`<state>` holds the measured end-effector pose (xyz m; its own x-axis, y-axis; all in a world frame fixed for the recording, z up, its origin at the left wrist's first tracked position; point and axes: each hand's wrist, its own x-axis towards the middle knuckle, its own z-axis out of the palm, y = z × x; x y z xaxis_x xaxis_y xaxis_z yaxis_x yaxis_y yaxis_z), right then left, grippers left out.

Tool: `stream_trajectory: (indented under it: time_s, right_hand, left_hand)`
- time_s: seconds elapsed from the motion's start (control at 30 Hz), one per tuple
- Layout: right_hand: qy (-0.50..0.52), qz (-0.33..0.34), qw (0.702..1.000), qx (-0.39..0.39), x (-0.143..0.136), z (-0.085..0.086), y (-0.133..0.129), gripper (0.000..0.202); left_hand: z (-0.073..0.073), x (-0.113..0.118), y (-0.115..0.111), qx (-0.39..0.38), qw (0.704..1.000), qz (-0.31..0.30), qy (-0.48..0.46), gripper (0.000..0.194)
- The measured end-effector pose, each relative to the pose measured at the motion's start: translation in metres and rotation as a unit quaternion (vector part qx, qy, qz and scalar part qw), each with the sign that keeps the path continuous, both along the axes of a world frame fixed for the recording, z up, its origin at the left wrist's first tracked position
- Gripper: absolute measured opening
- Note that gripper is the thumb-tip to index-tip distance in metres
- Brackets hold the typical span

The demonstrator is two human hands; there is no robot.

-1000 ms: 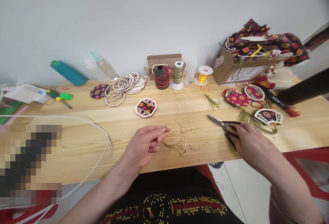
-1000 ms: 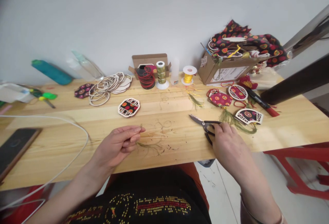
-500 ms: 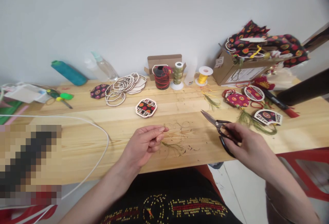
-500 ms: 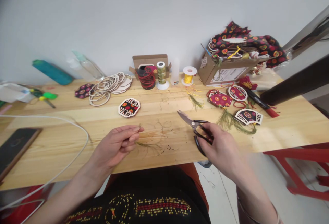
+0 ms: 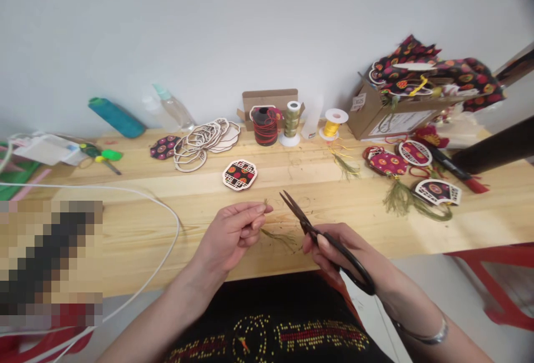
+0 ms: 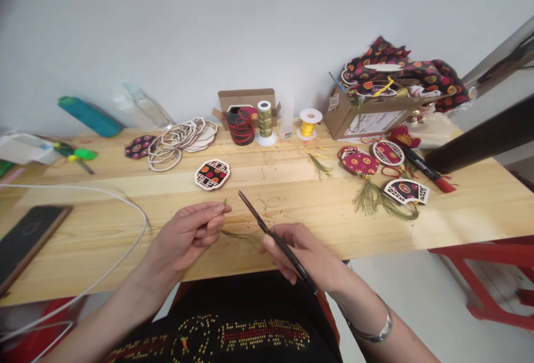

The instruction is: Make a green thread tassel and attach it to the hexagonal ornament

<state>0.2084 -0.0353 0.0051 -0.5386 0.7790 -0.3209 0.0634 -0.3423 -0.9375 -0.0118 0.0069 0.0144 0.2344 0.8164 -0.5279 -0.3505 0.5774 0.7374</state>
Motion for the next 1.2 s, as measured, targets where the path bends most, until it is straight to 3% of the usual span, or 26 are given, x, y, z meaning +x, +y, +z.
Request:
stream_trajectory:
  time_s: [0.17, 0.27, 0.43, 0.53, 0.73, 1.0, 1.2]
  right_hand:
    - [-0.07, 0.034, 0.996, 0.054, 0.001, 0.009, 0.0, 0.056]
    - [-0.132, 0.03, 0.989, 0.067, -0.001, 0.014, 0.0, 0.051]
    - [-0.09, 0.069, 0.992, 0.051, -0.003, 0.013, 0.0, 0.043]
    - [-0.096, 0.06, 0.993, 0.036, -0.005, 0.015, -0.001, 0.041]
    - [-0.145, 0.037, 0.974, 0.169, -0.005, 0.023, -0.001, 0.058]
    - [-0.118, 0.107, 0.978, 0.138, -0.005, -0.001, 0.007, 0.056]
    - [-0.084, 0.104, 0.981, 0.139, -0.008, 0.003, 0.011, 0.057]
  left_hand:
    - [0.0, 0.0, -0.001, 0.012, 1.0, -0.005, -0.005, 0.016]
    - [0.0, 0.0, -0.001, 0.017, 1.0, -0.004, 0.001, 0.016]
    - [0.001, -0.001, -0.001, 0.017, 1.0, 0.006, 0.006, 0.017]
    - [0.001, -0.001, -0.001, 0.016, 1.0, 0.005, 0.006, 0.017]
    - [0.001, 0.0, -0.001, 0.026, 1.0, -0.001, 0.004, 0.018]
    - [0.004, 0.003, -0.003, 0.03, 0.999, -0.02, 0.017, 0.017]
    - [0.003, 0.006, -0.006, 0.039, 0.997, -0.059, 0.036, 0.017]
